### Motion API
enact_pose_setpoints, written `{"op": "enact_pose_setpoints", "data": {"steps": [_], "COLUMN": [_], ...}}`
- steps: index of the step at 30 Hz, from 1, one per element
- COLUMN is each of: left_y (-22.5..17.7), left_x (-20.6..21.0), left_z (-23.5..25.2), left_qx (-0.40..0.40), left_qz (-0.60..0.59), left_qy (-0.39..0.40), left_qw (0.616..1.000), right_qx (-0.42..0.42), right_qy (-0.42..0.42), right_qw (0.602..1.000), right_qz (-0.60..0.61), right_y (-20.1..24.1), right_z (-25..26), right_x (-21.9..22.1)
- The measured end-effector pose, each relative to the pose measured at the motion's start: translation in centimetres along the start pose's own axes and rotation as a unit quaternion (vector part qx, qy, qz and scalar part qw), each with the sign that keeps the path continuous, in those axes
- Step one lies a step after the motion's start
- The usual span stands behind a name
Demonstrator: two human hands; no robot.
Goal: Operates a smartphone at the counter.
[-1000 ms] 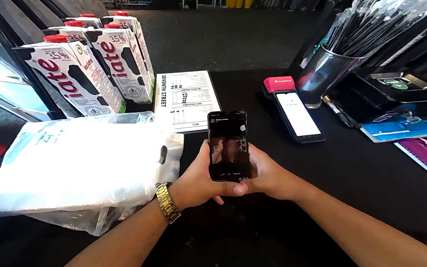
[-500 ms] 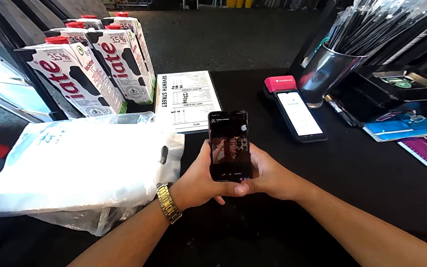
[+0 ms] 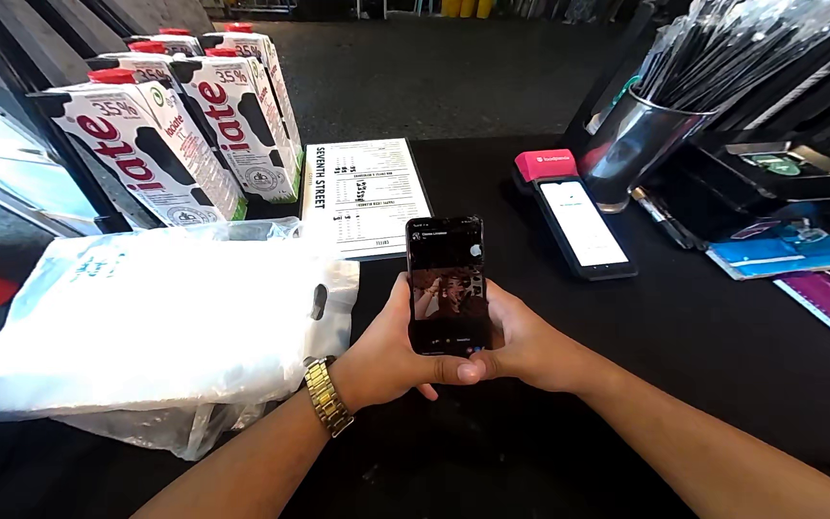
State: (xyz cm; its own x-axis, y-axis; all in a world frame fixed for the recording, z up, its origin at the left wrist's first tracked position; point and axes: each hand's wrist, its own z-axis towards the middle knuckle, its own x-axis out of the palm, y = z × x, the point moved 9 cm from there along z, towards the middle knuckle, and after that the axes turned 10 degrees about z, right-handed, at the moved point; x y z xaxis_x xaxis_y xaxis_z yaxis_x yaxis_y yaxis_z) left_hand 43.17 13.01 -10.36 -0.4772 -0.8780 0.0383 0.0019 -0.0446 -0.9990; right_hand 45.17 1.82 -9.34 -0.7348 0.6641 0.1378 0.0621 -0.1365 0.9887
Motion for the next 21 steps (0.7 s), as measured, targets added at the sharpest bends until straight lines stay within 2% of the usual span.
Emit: {"op": "enact_pose_setpoints", "data": {"steps": [21], "left_y": [0.06], "left_x": [-0.03], "left_z": [-0.03], "left_qx": [-0.005], "left_qz": [0.004], "left_qy": [-0.003], "left_qw": [1.000], "right_qx": [-0.002], "right_qy": [0.002], "right_qw": [1.000], "right_qz": [-0.007], "right_y": [0.16], "right_z": [-0.02], "right_x": [0.04]}}
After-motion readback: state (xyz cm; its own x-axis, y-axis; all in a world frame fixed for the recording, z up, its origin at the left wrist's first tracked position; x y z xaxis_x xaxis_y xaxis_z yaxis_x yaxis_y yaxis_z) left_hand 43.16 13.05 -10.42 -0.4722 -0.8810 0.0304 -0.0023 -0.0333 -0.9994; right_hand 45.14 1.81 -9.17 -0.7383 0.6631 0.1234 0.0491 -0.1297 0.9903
